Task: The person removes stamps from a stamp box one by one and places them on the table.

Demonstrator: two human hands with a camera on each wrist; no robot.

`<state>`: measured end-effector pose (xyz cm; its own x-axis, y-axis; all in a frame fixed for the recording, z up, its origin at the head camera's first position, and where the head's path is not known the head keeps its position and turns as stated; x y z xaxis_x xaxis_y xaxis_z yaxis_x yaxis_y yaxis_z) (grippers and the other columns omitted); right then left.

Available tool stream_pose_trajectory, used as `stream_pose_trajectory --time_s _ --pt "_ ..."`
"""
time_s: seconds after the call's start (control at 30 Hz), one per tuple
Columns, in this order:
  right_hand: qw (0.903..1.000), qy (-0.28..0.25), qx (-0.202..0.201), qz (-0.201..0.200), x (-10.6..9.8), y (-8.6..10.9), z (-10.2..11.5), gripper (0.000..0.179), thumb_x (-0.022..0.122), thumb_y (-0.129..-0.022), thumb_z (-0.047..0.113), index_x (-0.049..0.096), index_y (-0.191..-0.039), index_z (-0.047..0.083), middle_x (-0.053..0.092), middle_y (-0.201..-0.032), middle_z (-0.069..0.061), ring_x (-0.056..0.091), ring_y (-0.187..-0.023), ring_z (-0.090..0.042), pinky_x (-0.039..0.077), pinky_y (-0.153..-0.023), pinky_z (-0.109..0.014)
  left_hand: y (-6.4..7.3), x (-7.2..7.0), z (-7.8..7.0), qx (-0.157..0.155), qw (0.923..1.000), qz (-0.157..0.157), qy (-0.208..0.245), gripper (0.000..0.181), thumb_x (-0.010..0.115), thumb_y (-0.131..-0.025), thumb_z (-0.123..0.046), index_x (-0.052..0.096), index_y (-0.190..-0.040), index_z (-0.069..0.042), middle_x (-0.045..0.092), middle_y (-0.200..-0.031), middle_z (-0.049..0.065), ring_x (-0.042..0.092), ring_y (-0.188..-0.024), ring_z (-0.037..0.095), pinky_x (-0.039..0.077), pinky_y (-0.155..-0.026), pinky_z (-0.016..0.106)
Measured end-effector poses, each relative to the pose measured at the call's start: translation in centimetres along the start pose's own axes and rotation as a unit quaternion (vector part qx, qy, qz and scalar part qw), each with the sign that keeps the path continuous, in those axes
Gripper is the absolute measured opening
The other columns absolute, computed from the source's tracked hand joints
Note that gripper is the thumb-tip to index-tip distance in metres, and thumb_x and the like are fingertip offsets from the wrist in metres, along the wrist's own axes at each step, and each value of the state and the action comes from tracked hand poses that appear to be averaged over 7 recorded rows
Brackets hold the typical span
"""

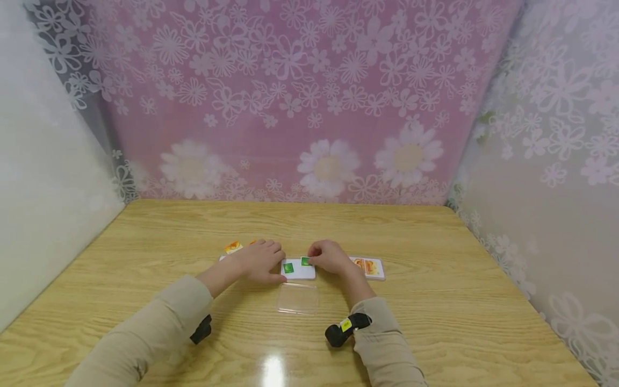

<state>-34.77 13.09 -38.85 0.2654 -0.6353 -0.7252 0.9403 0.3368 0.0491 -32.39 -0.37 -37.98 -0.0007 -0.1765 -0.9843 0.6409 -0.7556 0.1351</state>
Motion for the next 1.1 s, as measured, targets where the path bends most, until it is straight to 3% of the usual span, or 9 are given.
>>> stream_pose_trajectory --time_s 0.27,0.63,1.1 --pt "0.9999 0.013 -0.005 -0.001 -0.6 -0.1 0.0 0.008 0.060 -0.090 0.010 0.065 -0.087 0.005 0.055 -0.073 -0.001 0.046 -0.065 -0.014 0.039 -0.059 -0.027 0.1 -0.1 0.1 -0.004 1.0000 0.008 -0.003 0.062 0.042 -0.089 -0.061 0.051 -0.125 -0.011 0.048 -0.124 0.005 0.041 -0.118 0.022 0.029 -0.102 0.039" --pt "0.9996 -0.007 0.001 0.026 -1.0 0.2 -0.4 0.011 0.058 -0.092 0.014 0.065 -0.090 0.005 0.057 -0.079 -0.001 0.045 -0.069 -0.015 0.037 -0.062 -0.028 0.3 -0.1 -0.1 -0.003 0.9999 0.013 -0.009 0.064 0.041 -0.089 -0.061 0.051 -0.126 -0.010 0.049 -0.123 0.005 0.043 -0.118 0.022 0.029 -0.103 0.040" --pt "0.9994 -0.027 0.021 0.010 -2.0 0.7 0.9 0.013 0.056 -0.093 0.013 0.064 -0.092 0.003 0.059 -0.085 -0.006 0.048 -0.076 -0.019 0.039 -0.068 -0.032 1.5 -0.2 -0.5 0.009 0.9999 0.012 -0.006 0.064 0.041 -0.090 -0.061 0.051 -0.127 -0.009 0.049 -0.123 0.005 0.043 -0.118 0.022 0.029 -0.103 0.040"
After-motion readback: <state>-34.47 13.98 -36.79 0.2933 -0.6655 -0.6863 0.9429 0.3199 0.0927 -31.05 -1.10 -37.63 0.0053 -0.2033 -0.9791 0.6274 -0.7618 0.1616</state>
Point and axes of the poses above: each hand's wrist, its own y-axis away from the middle knuckle, its own x-axis out of the palm, z = x × y, the point moved 8 cm from there along -y, towards the middle knuckle
